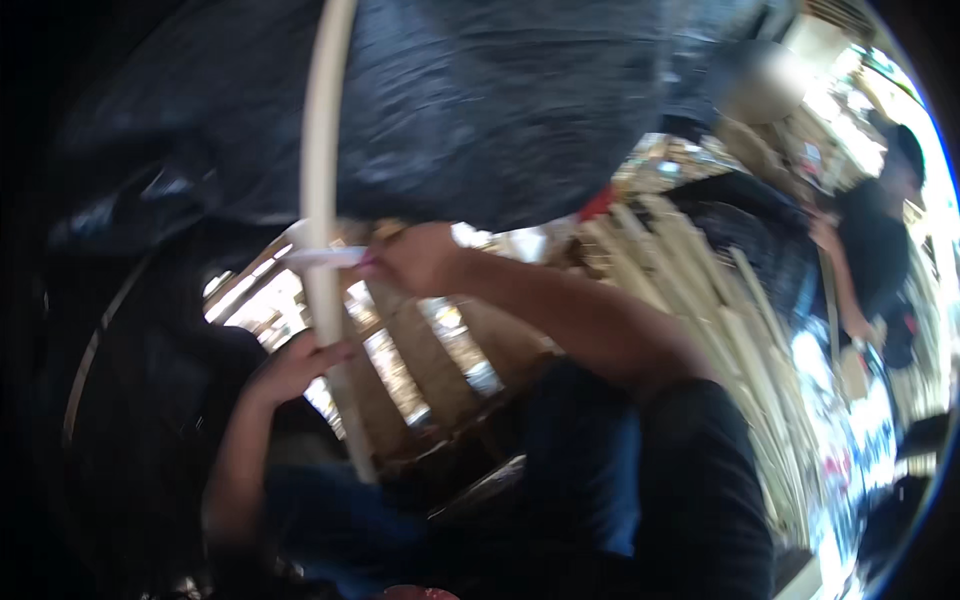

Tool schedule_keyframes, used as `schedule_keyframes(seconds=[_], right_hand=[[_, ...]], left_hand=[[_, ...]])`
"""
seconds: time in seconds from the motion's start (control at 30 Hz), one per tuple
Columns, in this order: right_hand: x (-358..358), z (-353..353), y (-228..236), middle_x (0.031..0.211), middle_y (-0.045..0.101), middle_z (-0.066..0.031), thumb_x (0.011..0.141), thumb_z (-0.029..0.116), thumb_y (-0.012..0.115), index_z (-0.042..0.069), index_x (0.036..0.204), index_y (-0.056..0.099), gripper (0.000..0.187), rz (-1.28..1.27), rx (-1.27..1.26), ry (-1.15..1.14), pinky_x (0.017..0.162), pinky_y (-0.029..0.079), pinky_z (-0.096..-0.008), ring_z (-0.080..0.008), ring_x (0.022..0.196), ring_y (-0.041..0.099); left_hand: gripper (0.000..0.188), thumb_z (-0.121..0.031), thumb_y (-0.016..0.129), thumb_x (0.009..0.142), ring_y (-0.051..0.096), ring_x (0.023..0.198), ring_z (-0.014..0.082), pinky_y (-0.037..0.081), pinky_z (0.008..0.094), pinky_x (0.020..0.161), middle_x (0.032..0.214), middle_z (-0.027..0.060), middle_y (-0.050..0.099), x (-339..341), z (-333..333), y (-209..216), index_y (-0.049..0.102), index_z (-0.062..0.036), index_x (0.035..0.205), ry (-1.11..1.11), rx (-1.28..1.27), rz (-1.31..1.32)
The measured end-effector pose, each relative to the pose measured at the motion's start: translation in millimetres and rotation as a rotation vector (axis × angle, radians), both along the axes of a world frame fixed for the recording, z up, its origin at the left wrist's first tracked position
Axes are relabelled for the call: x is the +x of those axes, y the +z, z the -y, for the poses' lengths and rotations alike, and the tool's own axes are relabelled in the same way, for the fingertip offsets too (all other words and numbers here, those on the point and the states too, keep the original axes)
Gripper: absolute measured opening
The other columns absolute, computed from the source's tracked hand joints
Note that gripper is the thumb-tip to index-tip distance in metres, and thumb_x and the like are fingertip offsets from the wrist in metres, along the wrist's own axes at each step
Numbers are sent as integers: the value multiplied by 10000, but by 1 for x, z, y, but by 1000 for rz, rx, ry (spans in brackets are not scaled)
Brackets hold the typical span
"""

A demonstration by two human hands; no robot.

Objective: The person is using a small knife to peel and strip a long piece of bamboo for manufacturing.

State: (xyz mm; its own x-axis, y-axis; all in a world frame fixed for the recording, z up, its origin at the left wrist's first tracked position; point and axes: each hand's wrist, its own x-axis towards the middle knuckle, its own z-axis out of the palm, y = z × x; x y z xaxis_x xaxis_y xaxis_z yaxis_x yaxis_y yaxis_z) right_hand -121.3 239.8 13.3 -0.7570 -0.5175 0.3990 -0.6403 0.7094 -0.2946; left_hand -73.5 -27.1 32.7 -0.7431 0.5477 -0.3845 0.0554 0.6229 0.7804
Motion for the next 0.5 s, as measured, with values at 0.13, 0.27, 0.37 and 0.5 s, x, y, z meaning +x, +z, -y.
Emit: schedule_keyframes(seconds=[0.13, 0.27, 0.37, 0.5], right_hand=[[2, -10, 6, 729, 640, -158, 949, 403, 499, 80, 980, 569, 332, -80, -20, 66, 582, 502, -463, -346, 659, 643], [8, 2, 20, 708, 624, -146, 950, 381, 516, 49, 954, 540, 333, -13, 7, 48, 573, 494, -451, -345, 657, 638], [9, 6, 25, 686, 610, -142, 958, 387, 499, 30, 953, 529, 358, -1, -84, 8, 571, 488, -453, -352, 652, 633], [13, 10, 20, 614, 575, -145, 970, 399, 476, 39, 946, 518, 364, 140, 7, 1, 521, 474, -432, -352, 566, 611]], left_hand=[[544, -529, 536, 923, 615, 716, 142, 504, 305, 651, 808, 69, 647, 0, -2, 0, 650, 1, 974, -154, -19, 126], [539, -535, 570, 901, 607, 700, 144, 492, 294, 634, 811, 67, 648, 7, 11, -2, 663, -8, 967, -169, -244, 82], [359, -355, 491, 991, 605, 859, 95, 475, 260, 766, 905, 14, 683, 4, 14, -11, 672, -47, 1032, -236, -324, 172], [327, -301, 465, 1005, 609, 876, 111, 471, 271, 797, 911, 21, 683, 8, 3, -3, 662, -41, 1029, -247, -31, 194]])
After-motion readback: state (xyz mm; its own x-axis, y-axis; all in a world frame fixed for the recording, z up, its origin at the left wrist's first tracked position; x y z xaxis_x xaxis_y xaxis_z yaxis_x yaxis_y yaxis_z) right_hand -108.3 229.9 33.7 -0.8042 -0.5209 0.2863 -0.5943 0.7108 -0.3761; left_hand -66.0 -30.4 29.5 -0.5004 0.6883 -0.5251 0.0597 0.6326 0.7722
